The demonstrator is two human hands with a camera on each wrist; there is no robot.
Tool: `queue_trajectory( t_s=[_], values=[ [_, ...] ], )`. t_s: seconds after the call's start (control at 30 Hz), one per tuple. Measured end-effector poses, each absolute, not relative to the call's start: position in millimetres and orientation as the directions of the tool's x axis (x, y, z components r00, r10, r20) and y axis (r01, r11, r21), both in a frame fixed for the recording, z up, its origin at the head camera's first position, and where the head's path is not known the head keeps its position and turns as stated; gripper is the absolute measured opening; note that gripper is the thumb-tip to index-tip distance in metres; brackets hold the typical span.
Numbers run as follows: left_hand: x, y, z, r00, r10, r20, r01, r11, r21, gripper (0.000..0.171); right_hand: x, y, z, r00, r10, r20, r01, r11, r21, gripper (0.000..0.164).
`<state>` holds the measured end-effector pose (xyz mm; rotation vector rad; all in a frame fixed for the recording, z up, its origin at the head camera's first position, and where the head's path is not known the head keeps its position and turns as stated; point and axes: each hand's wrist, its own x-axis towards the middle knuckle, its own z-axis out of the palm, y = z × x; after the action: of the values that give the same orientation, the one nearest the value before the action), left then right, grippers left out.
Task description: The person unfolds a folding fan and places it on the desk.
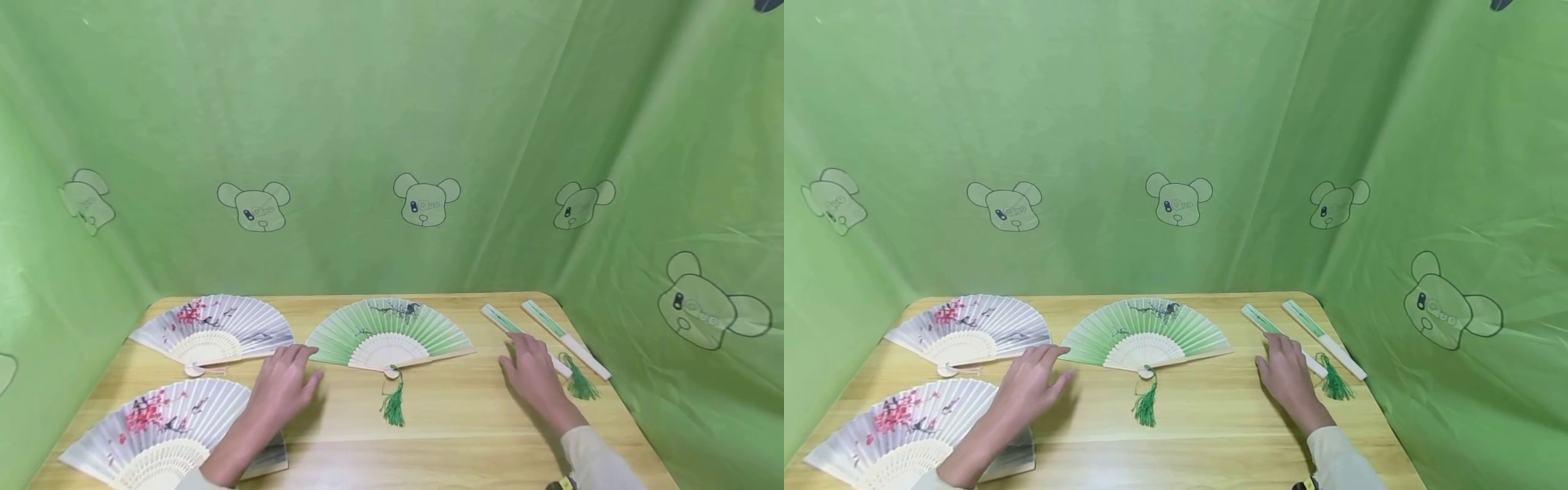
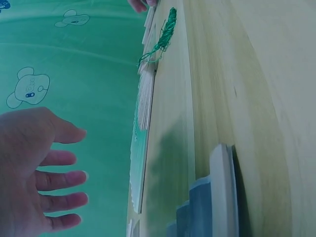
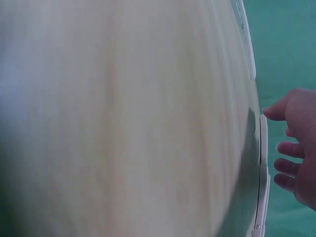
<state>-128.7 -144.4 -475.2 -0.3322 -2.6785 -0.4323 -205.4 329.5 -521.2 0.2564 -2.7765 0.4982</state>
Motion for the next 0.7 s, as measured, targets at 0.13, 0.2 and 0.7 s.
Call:
queue_trajectory(
  t_s=[0.13, 0.2, 0.7],
  values=[
    [-131, -141, -476, -0.888, 0.177, 0.425, 0.305, 0.918, 0.254, 0.047, -207, 337, -519, -0.949, -0.086, 0.302, -0.185, 0.931, -0.315, 0.058],
    [-132, -139, -475, -0.886, 0.182, 0.426, 0.311, 0.915, 0.256, 0.047, -208, 341, -517, -0.957, -0.072, 0.280, -0.164, 0.934, -0.319, 0.060],
    [-138, -123, -472, -0.863, 0.223, 0.453, 0.368, 0.892, 0.263, 0.046, -220, 368, -507, -0.980, -0.057, 0.190, -0.114, 0.946, -0.305, 0.059]
  ],
)
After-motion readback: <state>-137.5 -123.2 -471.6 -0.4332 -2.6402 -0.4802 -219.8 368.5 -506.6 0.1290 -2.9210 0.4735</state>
